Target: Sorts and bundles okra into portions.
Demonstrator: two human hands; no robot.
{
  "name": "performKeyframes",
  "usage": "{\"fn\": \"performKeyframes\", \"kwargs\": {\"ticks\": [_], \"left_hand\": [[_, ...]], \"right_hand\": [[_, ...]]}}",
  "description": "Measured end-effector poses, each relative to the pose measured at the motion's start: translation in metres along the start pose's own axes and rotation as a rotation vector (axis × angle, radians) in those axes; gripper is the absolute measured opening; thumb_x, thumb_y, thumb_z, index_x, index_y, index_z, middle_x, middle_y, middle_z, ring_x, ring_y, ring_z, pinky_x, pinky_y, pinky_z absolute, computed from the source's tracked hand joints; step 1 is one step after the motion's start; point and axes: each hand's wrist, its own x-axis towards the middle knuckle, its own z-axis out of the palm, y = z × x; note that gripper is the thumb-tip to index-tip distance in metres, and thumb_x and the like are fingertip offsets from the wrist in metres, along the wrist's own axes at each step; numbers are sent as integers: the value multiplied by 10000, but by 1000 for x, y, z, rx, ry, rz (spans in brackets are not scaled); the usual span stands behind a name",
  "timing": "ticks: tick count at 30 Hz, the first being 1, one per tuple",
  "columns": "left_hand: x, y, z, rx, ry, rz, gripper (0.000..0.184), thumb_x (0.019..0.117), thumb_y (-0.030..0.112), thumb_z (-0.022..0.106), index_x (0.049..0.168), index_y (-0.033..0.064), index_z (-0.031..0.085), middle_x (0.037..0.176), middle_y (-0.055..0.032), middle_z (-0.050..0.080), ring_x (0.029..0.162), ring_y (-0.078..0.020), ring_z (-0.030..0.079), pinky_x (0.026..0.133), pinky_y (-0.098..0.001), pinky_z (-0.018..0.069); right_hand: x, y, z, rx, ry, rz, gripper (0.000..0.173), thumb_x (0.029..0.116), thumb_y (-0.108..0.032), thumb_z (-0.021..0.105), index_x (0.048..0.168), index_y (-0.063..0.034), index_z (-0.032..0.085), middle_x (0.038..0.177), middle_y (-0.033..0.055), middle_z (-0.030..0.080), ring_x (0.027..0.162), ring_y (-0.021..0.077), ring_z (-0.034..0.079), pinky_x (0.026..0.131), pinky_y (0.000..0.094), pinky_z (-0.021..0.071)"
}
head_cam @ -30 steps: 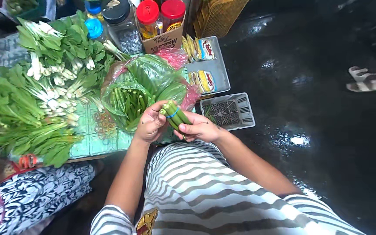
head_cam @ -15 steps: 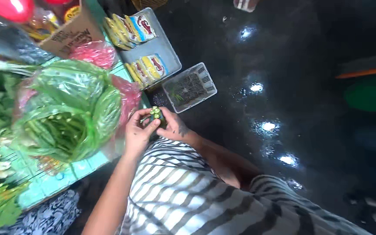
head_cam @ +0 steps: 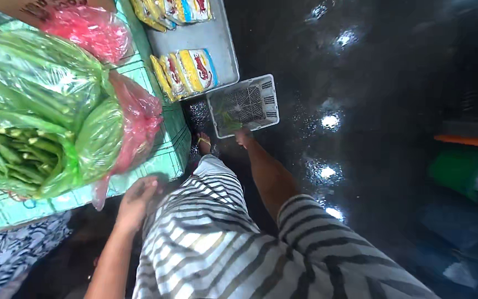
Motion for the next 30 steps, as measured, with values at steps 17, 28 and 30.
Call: {"fn": "performKeyframes", "kwargs": {"ticks": [17,28,30], "left_hand": [[-35,-21,-192,156,966,528,248,1010,226,625,1122,5,630,950,-93,646,789,-141,633,722,-333,567],[78,-40,-356,522,853,251,508,908,309,719,1395,199,623,1374,-233,562,1306,-458,492,1013,-654,455],[86,-42,-362,536,829,214,446,914,309,724,1347,219,665,1374,-228,564,1306,-451,495,1020,-650,446]], "right_hand": [[-259,-126,48,-389,-881,-672,296,1009,-303,580,1148,-50,645,837,13,702,657,91,643,610,275,563],[-414,-259,291,-858,-286,-1338,281,995,-379,646,1135,-137,679,896,50,712,763,193,694,702,474,601],[-413,-258,324,-954,7,-1288,424,956,-425,697,1220,-95,665,1088,166,691,961,339,693,822,591,574]]}}
